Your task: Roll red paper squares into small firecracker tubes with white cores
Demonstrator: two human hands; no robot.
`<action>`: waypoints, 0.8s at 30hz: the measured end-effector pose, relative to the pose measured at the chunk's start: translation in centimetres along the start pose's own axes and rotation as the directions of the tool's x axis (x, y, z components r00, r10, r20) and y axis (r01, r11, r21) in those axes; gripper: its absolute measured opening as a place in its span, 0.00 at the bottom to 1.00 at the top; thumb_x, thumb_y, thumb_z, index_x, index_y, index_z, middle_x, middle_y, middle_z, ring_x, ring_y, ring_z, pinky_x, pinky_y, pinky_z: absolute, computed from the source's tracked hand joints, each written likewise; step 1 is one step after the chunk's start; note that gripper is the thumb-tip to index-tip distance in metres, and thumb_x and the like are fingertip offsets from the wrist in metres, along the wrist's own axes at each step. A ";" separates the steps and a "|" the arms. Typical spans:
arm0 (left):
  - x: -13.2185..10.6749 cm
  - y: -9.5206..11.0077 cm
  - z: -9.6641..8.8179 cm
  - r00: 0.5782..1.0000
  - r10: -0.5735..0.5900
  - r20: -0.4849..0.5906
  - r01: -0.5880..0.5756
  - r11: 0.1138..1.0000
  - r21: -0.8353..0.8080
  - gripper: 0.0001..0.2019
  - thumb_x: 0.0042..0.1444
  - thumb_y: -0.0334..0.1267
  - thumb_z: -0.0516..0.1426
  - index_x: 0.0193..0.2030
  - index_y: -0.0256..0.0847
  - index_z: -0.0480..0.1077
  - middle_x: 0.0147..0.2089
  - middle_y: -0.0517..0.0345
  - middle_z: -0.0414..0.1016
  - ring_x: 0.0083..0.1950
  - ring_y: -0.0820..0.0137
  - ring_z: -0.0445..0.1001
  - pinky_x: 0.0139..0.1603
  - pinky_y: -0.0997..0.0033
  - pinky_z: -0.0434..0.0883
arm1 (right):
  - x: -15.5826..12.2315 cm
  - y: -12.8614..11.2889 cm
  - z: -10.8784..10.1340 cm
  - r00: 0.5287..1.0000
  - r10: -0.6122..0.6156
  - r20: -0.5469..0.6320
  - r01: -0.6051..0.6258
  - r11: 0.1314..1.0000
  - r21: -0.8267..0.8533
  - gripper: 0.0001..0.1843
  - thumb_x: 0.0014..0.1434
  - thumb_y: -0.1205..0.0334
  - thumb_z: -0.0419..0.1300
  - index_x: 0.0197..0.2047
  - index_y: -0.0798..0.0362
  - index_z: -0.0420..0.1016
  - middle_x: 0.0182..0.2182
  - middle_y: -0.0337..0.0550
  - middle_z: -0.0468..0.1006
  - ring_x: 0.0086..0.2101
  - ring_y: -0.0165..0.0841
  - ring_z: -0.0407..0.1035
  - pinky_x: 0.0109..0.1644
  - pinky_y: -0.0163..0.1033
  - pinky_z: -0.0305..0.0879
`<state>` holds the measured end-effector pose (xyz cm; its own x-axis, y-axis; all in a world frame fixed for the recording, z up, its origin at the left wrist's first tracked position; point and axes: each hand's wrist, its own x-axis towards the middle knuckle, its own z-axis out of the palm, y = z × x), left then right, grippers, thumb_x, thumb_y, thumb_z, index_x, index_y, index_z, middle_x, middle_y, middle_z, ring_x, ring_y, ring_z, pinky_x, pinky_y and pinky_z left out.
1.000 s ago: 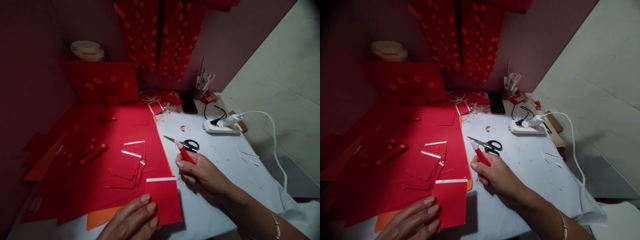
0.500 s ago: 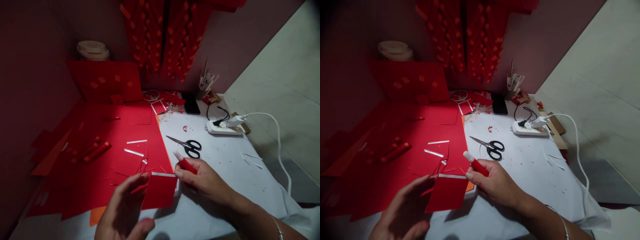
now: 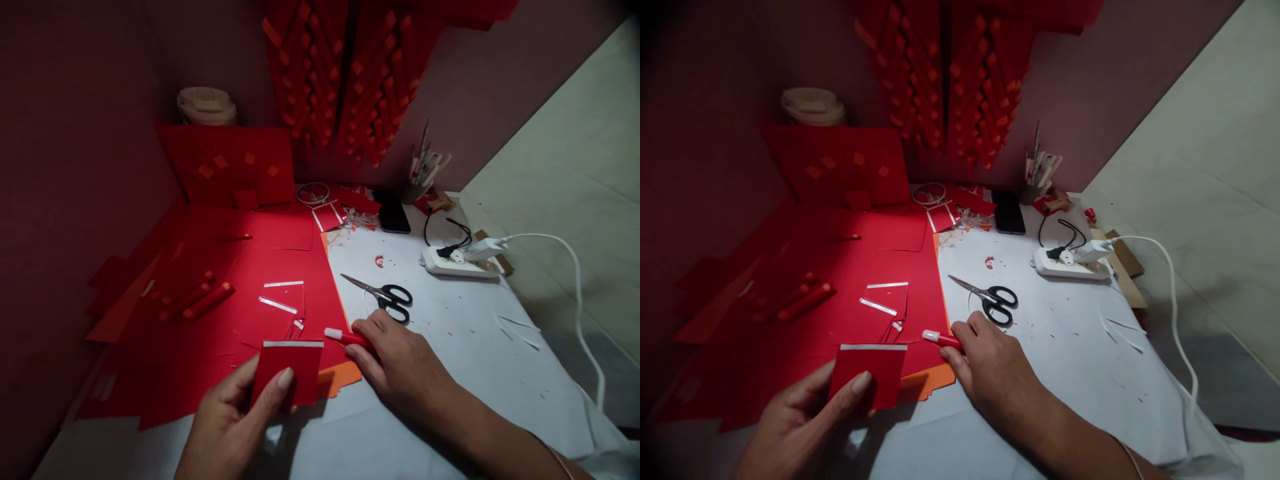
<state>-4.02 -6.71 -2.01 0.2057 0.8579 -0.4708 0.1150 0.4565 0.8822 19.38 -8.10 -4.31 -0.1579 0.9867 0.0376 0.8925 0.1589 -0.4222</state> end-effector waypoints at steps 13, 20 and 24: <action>0.1 -0.7 -0.6 1.000 0.001 -0.023 -0.001 1.000 0.019 0.17 0.55 0.53 0.63 0.42 0.43 0.80 0.32 0.57 0.82 0.35 0.64 0.76 0.35 0.72 0.71 | 1.1 4.7 -0.7 0.987 0.020 -0.161 -0.065 0.958 -0.280 0.20 0.68 0.67 0.49 0.59 0.61 0.71 0.51 0.59 0.75 0.47 0.48 0.71 0.47 0.51 0.73; -0.1 -0.6 -0.7 0.999 0.005 -0.033 -0.005 1.000 -0.001 0.16 0.55 0.52 0.62 0.41 0.42 0.79 0.33 0.57 0.82 0.36 0.63 0.76 0.38 0.71 0.71 | 0.5 4.8 -1.1 0.991 0.075 -0.111 -0.108 0.939 -0.327 0.23 0.66 0.69 0.46 0.62 0.56 0.68 0.48 0.55 0.77 0.44 0.48 0.74 0.36 0.48 0.74; -0.1 -0.5 -0.6 1.000 -0.020 -0.021 0.019 0.999 -0.028 0.16 0.55 0.51 0.62 0.40 0.40 0.80 0.32 0.56 0.81 0.36 0.63 0.76 0.39 0.70 0.71 | 0.5 4.6 -1.8 0.970 0.169 -0.172 -0.203 0.958 -0.203 0.22 0.66 0.63 0.49 0.60 0.55 0.69 0.46 0.55 0.77 0.41 0.48 0.74 0.35 0.49 0.73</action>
<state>-4.62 -6.85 -2.39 0.1826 0.8536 -0.4879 0.0915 0.4794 0.8728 24.14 -6.84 -4.57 0.0703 0.9902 0.1208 0.9727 -0.0412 -0.2282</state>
